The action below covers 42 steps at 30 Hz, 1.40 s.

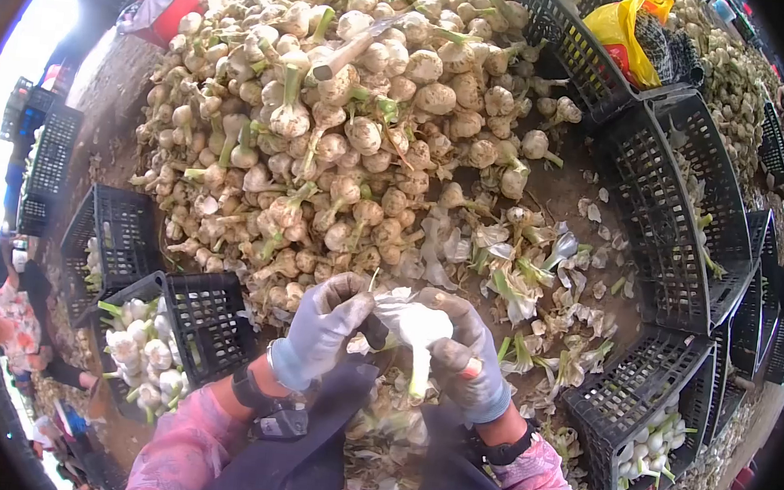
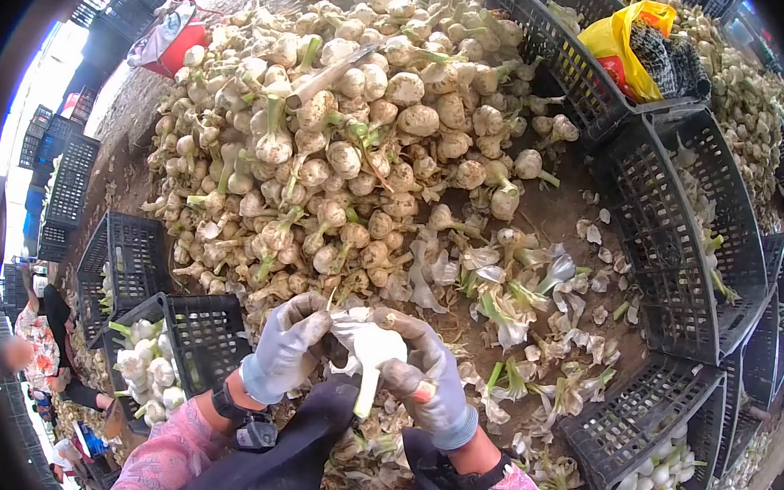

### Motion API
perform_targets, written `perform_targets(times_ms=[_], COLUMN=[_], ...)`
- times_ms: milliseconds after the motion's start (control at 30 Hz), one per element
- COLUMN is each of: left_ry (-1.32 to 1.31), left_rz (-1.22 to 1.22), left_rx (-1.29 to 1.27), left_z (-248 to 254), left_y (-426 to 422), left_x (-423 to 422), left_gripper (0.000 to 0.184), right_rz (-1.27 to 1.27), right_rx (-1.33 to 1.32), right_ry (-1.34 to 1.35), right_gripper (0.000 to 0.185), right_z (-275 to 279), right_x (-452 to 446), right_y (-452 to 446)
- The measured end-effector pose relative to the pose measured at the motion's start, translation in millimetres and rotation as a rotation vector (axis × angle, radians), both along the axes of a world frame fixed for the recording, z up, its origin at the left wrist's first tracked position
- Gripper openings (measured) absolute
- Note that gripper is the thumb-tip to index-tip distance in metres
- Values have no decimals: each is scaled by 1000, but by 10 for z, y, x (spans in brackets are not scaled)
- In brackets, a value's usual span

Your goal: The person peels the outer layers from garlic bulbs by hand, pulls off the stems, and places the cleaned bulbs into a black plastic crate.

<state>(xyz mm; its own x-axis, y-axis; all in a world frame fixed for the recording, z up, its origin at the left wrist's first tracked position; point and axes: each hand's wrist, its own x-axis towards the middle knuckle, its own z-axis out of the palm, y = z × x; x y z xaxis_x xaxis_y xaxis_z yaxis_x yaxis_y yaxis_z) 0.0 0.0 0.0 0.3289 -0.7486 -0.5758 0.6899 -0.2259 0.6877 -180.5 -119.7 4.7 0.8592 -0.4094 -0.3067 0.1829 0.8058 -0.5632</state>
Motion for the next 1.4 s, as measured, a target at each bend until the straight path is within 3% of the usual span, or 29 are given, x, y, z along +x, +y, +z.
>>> perform_targets(times_ms=[100, 167, 267, 300, 333, 433, 467, 567, 733, 867, 967, 1000, 1133, 1233, 1267, 1300, 1367, 1400], left_ry=[157, 255, -112, -263, -227, -292, -199, -238, -558, -478, -724, -671, -1229, -1590, -1322, -1212, -1684, -1726], left_rz=[138, 170, 63, 41, 54, -186, -189, -212, -306, -96, -44, -1, -281, -558, -789, -957, -507, -482], left_rx=[-104, -159, -162, -134, -262, -62, -19, 33, 9, 39, 82, 107, 186, -79, 103, 437, 335, 405], left_z=[170, 209, 236, 246, 264, 238, 202, 222, 171, 132, -124, -65, -70, -216, -304, -246, -582, -539], left_y=[-8, 13, -57, -98, -140, -115, -115, -135, -96, -140, -11, -25, -29, -20, 68, -93, -114, -246], left_x=[-32, 25, 67, 45, -2, -57, -115, -97, -90, -41, 32, 38, 192, 276, 421, 529, 775, 841], left_gripper=[21, 17, 20, 22, 26, 26, 23, 20, 4, 5, 3, 5, 13, 19, 29, 40, 43, 40], right_rz=[-130, -131, -150, -133, -115, -93, -87, -25, 103, -76, -64, -70, -147, -248, -366, -485, -699, -675], right_rx=[334, 357, 439, 402, 363, 130, 60, -91, -256, 180, 515, 539, 645, 722, 663, 604, 478, 368], right_ry=[-282, -258, -316, -303, -291, -158, -109, 27, 206, -112, -273, -280, -313, -386, -386, -383, -574, -697], right_gripper=[57, 60, 64, 64, 63, 61, 61, 59, 59, 71, 73, 74, 62, 41, 45, 48, 47, 39], right_z=[-111, -94, -149, -191, -245, -106, -85, -43, -45, -230, -322, -323, -297, -317, -247, -146, 68, 207], right_x=[16, -16, 11, 4, -10, 41, 51, 36, 54, 16, -42, -62, -116, -282, -431, -664, -1202, -1542], right_y=[75, 56, 54, 66, 80, 79, 93, 45, -29, 22, 47, 49, 25, -177, -249, -308, -451, -550])
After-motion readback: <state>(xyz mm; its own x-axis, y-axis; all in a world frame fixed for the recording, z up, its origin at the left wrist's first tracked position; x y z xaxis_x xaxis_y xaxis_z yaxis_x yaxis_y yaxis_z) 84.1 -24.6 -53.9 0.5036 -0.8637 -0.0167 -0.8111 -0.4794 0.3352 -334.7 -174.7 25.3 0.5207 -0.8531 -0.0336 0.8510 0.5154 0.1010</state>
